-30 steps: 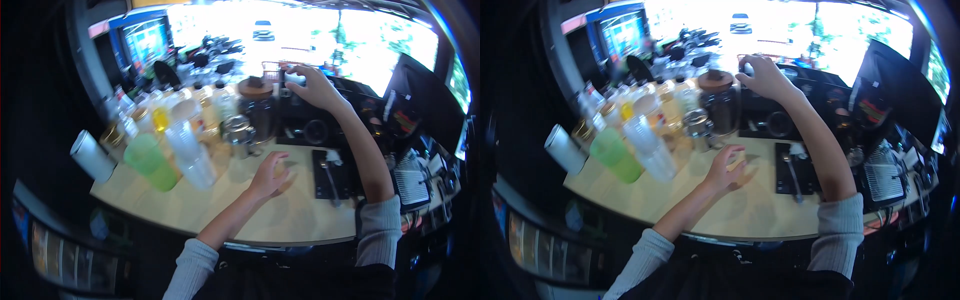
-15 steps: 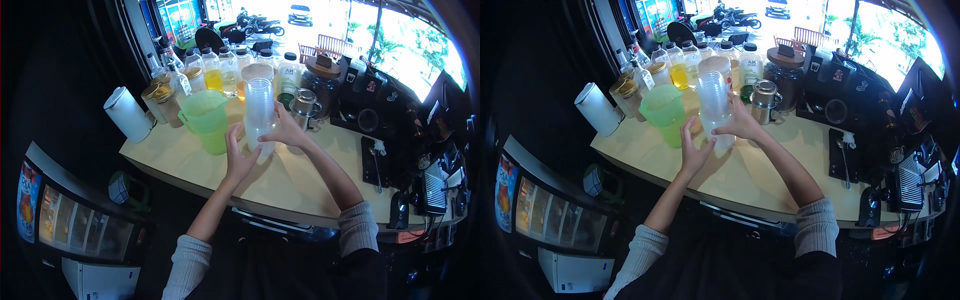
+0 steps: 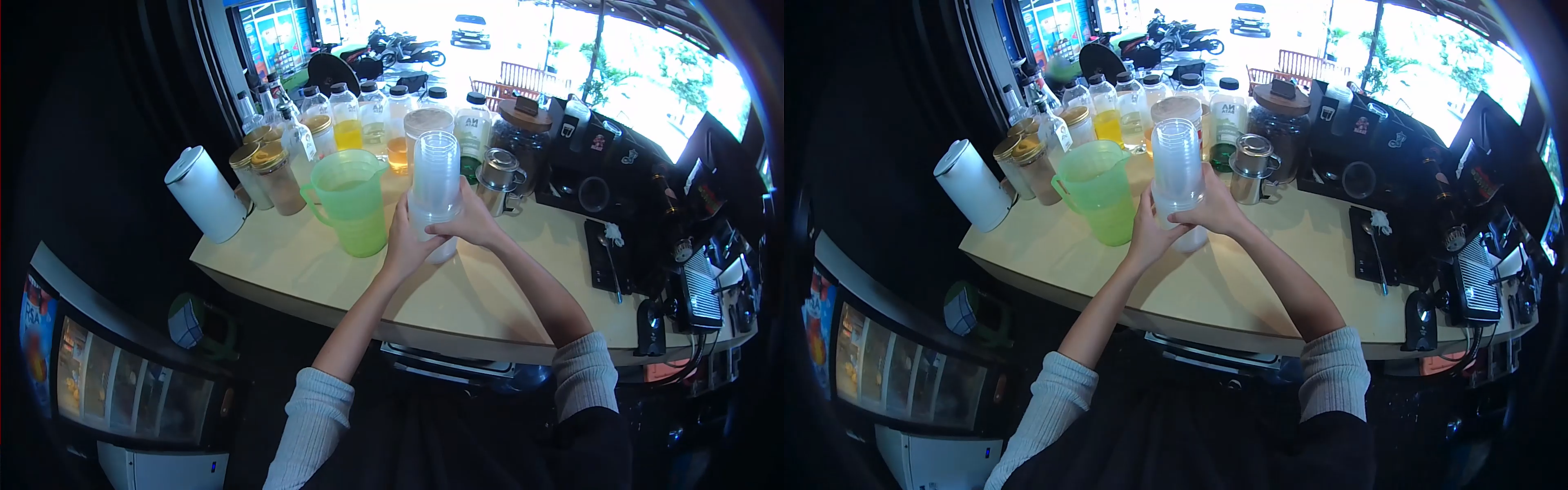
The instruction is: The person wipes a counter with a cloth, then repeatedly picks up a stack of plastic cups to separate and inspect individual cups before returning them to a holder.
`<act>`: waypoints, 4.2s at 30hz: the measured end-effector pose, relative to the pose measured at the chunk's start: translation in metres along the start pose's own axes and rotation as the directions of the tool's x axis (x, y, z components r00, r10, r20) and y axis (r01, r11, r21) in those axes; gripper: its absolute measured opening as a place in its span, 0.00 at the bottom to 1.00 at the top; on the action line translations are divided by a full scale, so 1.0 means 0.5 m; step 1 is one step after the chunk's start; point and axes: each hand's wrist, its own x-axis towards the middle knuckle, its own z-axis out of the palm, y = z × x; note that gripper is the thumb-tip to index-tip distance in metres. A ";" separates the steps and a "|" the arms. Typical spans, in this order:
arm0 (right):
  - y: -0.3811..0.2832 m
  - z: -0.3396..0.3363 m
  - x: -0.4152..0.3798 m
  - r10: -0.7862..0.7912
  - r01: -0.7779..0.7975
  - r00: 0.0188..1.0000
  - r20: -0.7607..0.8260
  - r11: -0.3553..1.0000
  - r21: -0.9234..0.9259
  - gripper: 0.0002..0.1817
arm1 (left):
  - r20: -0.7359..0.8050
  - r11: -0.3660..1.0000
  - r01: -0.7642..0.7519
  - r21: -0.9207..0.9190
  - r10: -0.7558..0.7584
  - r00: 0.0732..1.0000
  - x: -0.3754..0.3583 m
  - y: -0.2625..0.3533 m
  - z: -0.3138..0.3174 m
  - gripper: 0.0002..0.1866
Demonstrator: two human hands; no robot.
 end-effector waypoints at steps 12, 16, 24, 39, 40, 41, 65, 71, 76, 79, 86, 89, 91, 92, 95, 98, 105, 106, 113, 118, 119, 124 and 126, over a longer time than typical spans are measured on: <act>-0.113 -0.097 0.057 -0.030 0.048 0.992 -0.125 0.989 0.142 0.53 | -0.128 0.983 -0.113 0.145 0.132 0.983 0.007 0.047 -0.004 0.53; -0.095 -0.147 0.047 -0.034 0.071 0.990 -0.138 0.961 0.269 0.51 | -0.212 0.986 -0.137 0.089 0.153 0.965 0.030 0.091 0.001 0.53; -0.066 -0.146 0.014 0.092 -0.065 0.995 -0.028 0.858 0.509 0.46 | -0.182 0.983 -0.143 0.119 0.163 0.970 0.055 0.100 0.027 0.53; -0.089 -0.169 0.013 -0.077 0.152 0.983 -0.166 0.851 0.503 0.47 | -0.112 0.862 -0.409 0.298 0.458 0.882 0.077 0.215 -0.009 0.41; -0.086 -0.179 0.002 -0.074 0.169 0.977 -0.202 0.847 0.504 0.47 | -0.098 0.864 -0.442 0.241 0.475 0.874 0.078 0.226 0.004 0.41; -0.081 -0.191 -0.012 -0.073 0.173 0.974 -0.215 0.849 0.499 0.47 | -0.086 0.862 -0.473 0.181 0.493 0.866 0.079 0.235 0.018 0.40; 0.173 -0.371 -0.330 0.048 0.019 0.902 -0.430 0.988 0.150 0.19 | 0.088 0.864 -0.211 -0.458 0.280 0.956 0.014 0.237 0.437 0.41; 0.220 -0.380 -0.334 0.403 -0.141 0.897 -0.181 0.650 0.747 0.14 | 0.134 0.780 0.229 -0.583 -0.185 0.973 0.032 0.122 0.429 0.37; 0.264 -0.354 -0.327 0.398 -0.156 0.915 -0.069 0.505 0.849 0.13 | 0.526 0.525 0.534 -0.663 -0.180 0.831 0.030 0.110 0.406 0.25; 0.269 -0.337 -0.317 0.515 -0.208 0.826 -0.229 0.656 0.725 0.15 | 0.472 0.518 0.545 -0.659 -0.279 0.836 0.029 0.099 0.404 0.22; 0.240 -0.360 -0.344 0.203 0.038 0.854 -0.479 0.893 0.448 0.16 | 0.406 0.508 0.502 -0.700 -0.294 0.865 0.031 0.105 0.401 0.21; 0.232 -0.345 -0.350 0.263 0.002 0.863 -0.430 0.851 0.524 0.17 | 0.416 0.511 0.502 -0.698 -0.282 0.865 0.026 0.101 0.405 0.24; 0.227 -0.345 -0.351 0.259 -0.003 0.866 -0.428 0.858 0.514 0.17 | 0.411 0.530 0.487 -0.694 -0.264 0.873 0.026 0.103 0.405 0.24; 0.228 -0.346 -0.351 0.276 0.006 0.858 -0.434 0.839 0.544 0.17 | 0.422 0.514 0.495 -0.701 -0.261 0.868 0.026 0.103 0.403 0.25; 0.227 -0.348 -0.352 0.292 0.038 0.841 -0.455 0.808 0.588 0.16 | 0.432 0.490 0.498 -0.715 -0.251 0.866 0.026 0.103 0.402 0.26; 0.225 -0.347 -0.354 0.292 0.072 0.823 -0.487 0.797 0.599 0.15 | 0.431 0.479 0.491 -0.727 -0.239 0.870 0.026 0.108 0.399 0.26; 0.207 -0.346 -0.353 0.235 0.105 0.798 -0.555 0.852 0.512 0.14 | 0.425 0.453 0.497 -0.740 -0.259 0.868 0.026 0.103 0.399 0.25; 0.211 -0.345 -0.354 0.235 0.104 0.798 -0.554 0.852 0.512 0.14 | 0.424 0.453 0.497 -0.740 -0.259 0.868 0.025 0.104 0.400 0.25; 0.219 -0.346 -0.355 0.204 0.097 0.827 -0.523 0.866 0.490 0.08 | 0.382 0.619 0.471 -0.629 -0.281 0.880 0.020 0.107 0.408 0.22; 0.216 -0.350 -0.354 0.166 0.102 0.763 -0.625 0.923 0.371 0.06 | 0.360 0.560 0.486 -0.671 -0.327 0.874 0.019 0.114 0.408 0.20; 0.215 -0.354 -0.355 0.167 0.105 0.764 -0.623 0.921 0.376 0.07 | 0.371 0.522 0.502 -0.689 -0.341 0.864 0.021 0.110 0.406 0.21; 0.193 -0.343 -0.351 0.116 0.090 0.791 -0.601 0.950 0.301 0.12 | 0.400 0.488 0.527 -0.696 -0.346 0.849 0.019 0.111 0.406 0.22; 0.186 -0.339 -0.349 0.081 0.118 0.791 -0.607 0.953 0.280 0.18 | 0.417 0.472 0.545 -0.693 -0.354 0.837 0.019 0.111 0.404 0.22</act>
